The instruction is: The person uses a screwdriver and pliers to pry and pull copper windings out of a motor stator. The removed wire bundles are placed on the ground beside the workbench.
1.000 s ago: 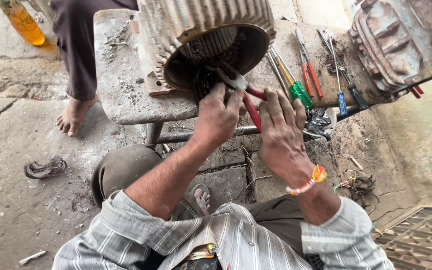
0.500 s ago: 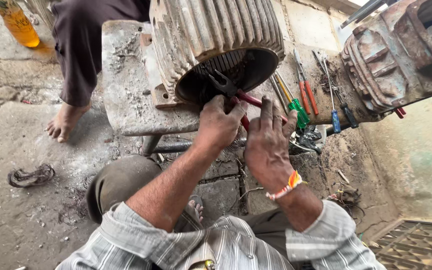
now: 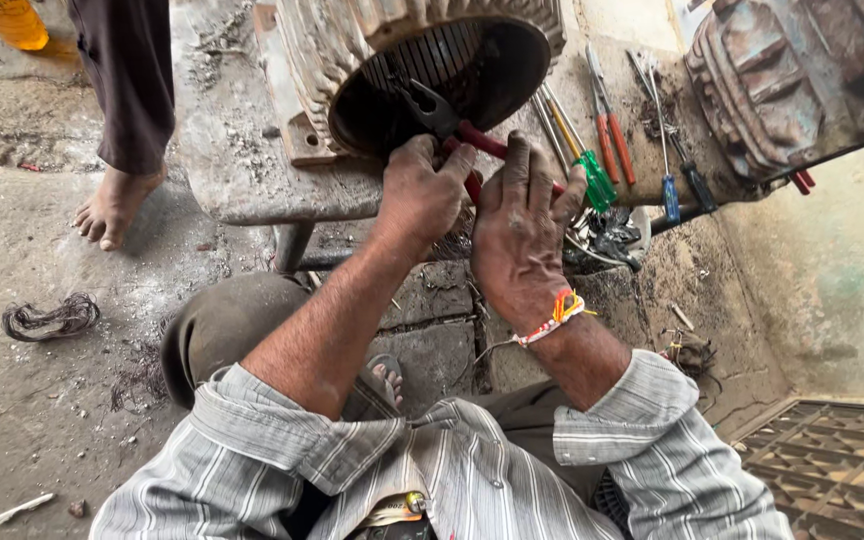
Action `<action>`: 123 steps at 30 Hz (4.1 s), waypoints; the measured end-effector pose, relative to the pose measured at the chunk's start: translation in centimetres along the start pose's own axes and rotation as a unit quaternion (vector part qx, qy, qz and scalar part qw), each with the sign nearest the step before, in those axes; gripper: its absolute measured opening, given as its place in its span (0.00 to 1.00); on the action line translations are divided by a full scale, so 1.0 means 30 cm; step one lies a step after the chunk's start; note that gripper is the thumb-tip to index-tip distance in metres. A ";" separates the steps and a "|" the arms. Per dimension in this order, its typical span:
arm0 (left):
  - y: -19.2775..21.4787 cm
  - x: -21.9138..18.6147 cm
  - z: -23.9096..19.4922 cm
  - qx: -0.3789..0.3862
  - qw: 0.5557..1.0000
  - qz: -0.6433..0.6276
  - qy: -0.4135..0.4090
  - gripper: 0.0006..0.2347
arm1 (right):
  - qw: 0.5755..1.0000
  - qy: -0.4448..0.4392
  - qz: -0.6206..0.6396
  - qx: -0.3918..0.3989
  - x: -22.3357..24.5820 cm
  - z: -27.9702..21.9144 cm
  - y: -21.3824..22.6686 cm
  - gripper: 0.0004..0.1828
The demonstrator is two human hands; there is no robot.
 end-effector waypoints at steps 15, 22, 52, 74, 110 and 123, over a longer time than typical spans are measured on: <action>0.044 -0.071 -0.081 0.005 0.981 0.195 -0.001 0.12 | 0.744 -0.204 0.489 0.408 -0.274 0.047 -0.138 0.21; 0.095 -0.078 -0.101 0.017 0.973 0.228 0.040 0.14 | 0.591 -0.163 0.720 0.326 -0.210 0.040 -0.198 0.23; 0.098 -0.079 -0.120 -0.005 0.961 0.266 0.070 0.18 | 0.354 -0.116 0.890 0.264 -0.081 0.031 -0.209 0.06; 0.033 -0.096 -0.075 0.023 0.969 0.243 -0.039 0.19 | 0.904 -0.116 0.335 0.240 -0.209 0.090 0.002 0.22; 0.048 -0.125 -0.100 -0.048 0.939 0.316 -0.122 0.15 | 0.686 -0.294 0.603 0.283 -0.200 -0.202 -0.193 0.18; -0.110 -0.187 -0.072 -0.147 0.721 0.553 -0.391 0.22 | 0.865 -0.303 0.371 0.146 -0.393 -0.248 -0.205 0.16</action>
Point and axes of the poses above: each hand's wrist, its own z-axis towards the middle knuckle, its own y-axis out of the back of the hand, x = y × z, the point moved 8 cm from there along z, towards the middle knuckle, and after that the axes turned 9 degrees about x, right-handed, at the moved point
